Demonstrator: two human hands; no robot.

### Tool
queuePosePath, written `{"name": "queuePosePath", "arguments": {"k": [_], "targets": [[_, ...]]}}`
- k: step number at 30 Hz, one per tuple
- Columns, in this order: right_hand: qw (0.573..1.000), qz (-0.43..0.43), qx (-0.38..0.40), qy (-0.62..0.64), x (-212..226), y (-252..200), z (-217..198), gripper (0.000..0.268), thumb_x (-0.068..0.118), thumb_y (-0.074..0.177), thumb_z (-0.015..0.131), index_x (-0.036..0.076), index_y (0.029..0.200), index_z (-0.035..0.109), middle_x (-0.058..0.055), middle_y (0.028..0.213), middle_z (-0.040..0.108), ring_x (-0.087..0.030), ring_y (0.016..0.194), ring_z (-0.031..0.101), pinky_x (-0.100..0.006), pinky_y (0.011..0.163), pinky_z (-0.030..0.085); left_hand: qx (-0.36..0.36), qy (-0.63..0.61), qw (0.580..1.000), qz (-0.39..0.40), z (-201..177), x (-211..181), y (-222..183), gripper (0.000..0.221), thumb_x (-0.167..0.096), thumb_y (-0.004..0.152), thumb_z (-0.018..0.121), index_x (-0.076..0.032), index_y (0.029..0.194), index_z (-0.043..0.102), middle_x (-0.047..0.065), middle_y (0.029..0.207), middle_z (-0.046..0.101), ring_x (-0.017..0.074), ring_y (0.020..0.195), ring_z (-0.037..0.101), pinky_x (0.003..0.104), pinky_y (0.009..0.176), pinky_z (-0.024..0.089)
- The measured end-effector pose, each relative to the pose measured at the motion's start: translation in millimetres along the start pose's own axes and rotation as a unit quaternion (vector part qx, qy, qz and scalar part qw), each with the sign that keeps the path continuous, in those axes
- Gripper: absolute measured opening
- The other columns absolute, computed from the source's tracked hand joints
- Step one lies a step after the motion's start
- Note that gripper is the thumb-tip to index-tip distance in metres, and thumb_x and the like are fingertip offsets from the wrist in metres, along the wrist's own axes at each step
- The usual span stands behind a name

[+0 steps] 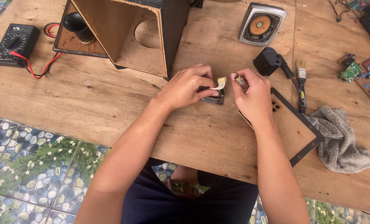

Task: Disassembling a small plastic housing from an electronic component using a screwdriver on a workbench.

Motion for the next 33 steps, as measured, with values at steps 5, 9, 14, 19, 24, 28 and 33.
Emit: {"name": "queuePosePath", "arguments": {"k": [5, 9, 14, 19, 24, 28, 33], "targets": [[1.000, -0.002, -0.015, 0.003, 2, 1, -1, 0.009, 0.002, 0.102, 0.066, 0.004, 0.096, 0.073, -0.018, 0.073, 0.062, -0.033, 0.067, 0.064, -0.038, 0.059, 0.048, -0.016, 0.034, 0.999, 0.024, 4, -4, 3, 0.012, -0.023, 0.090, 0.078, -0.017, 0.082, 0.072, 0.000, 0.086, 0.063, 0.0248, 0.082, 0.062, 0.039, 0.073, 0.055], [0.996, 0.046, 0.048, -0.064, 0, 4, 0, 0.017, -0.002, 0.098, 0.062, 0.005, 0.108, 0.074, -0.019, 0.090, 0.067, -0.043, 0.081, 0.068, -0.050, 0.071, 0.055, -0.039, 0.032, 0.998, 0.037, 4, -4, 5, 0.011, -0.022, 0.092, 0.076, -0.015, 0.084, 0.072, 0.001, 0.084, 0.064, 0.0251, 0.080, 0.062, 0.038, 0.072, 0.051], [0.969, 0.090, 0.138, -0.184, -3, 2, 12, 0.017, 0.006, 0.096, 0.063, 0.007, 0.107, 0.076, -0.017, 0.101, 0.066, -0.049, 0.084, 0.069, -0.060, 0.074, 0.057, -0.104, 0.010, 0.994, 0.030, -2, -10, 4, 0.009, -0.022, 0.095, 0.073, -0.016, 0.088, 0.072, 0.000, 0.086, 0.063, 0.0233, 0.079, 0.064, 0.034, 0.071, 0.053], [0.958, 0.107, 0.140, -0.228, -9, 8, 21, 0.017, 0.012, 0.094, 0.065, 0.013, 0.107, 0.076, -0.011, 0.103, 0.068, -0.047, 0.086, 0.071, -0.060, 0.077, 0.059, -0.116, -0.037, 0.992, 0.021, -9, -19, 4, 0.008, -0.018, 0.093, 0.075, -0.012, 0.087, 0.074, 0.003, 0.083, 0.065, 0.0243, 0.074, 0.066, 0.034, 0.067, 0.055], [0.950, 0.152, 0.144, -0.232, -16, 8, 17, 0.018, 0.017, 0.093, 0.066, 0.017, 0.109, 0.074, -0.008, 0.101, 0.066, -0.044, 0.090, 0.072, -0.057, 0.079, 0.060, -0.031, -0.032, 0.999, 0.004, -8, -19, 5, 0.011, -0.020, 0.093, 0.072, -0.013, 0.085, 0.071, 0.003, 0.083, 0.064, 0.0281, 0.077, 0.066, 0.041, 0.067, 0.056], [0.951, 0.153, 0.139, -0.231, -22, 5, 11, 0.014, 0.019, 0.093, 0.066, 0.018, 0.104, 0.075, -0.007, 0.099, 0.067, -0.043, 0.089, 0.072, -0.056, 0.079, 0.059, 0.008, -0.037, 0.999, -0.014, -7, -18, 5, 0.011, -0.020, 0.091, 0.073, -0.012, 0.084, 0.070, 0.005, 0.084, 0.065, 0.0314, 0.079, 0.066, 0.044, 0.068, 0.056], [0.958, 0.142, 0.133, -0.211, -11, 4, 9, 0.016, 0.018, 0.092, 0.064, 0.016, 0.102, 0.075, -0.009, 0.094, 0.065, -0.043, 0.085, 0.071, -0.055, 0.076, 0.059, 0.033, 0.005, 0.999, -0.034, -3, -12, 2, 0.016, -0.024, 0.089, 0.076, -0.014, 0.080, 0.068, 0.002, 0.081, 0.064, 0.0297, 0.081, 0.067, 0.044, 0.067, 0.057]]}}
Point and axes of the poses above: each hand's wrist, its own y-axis towards the middle knuckle, its own z-axis out of the palm, x = y × z, the point moved 2 cm from there along y, towards the middle knuckle
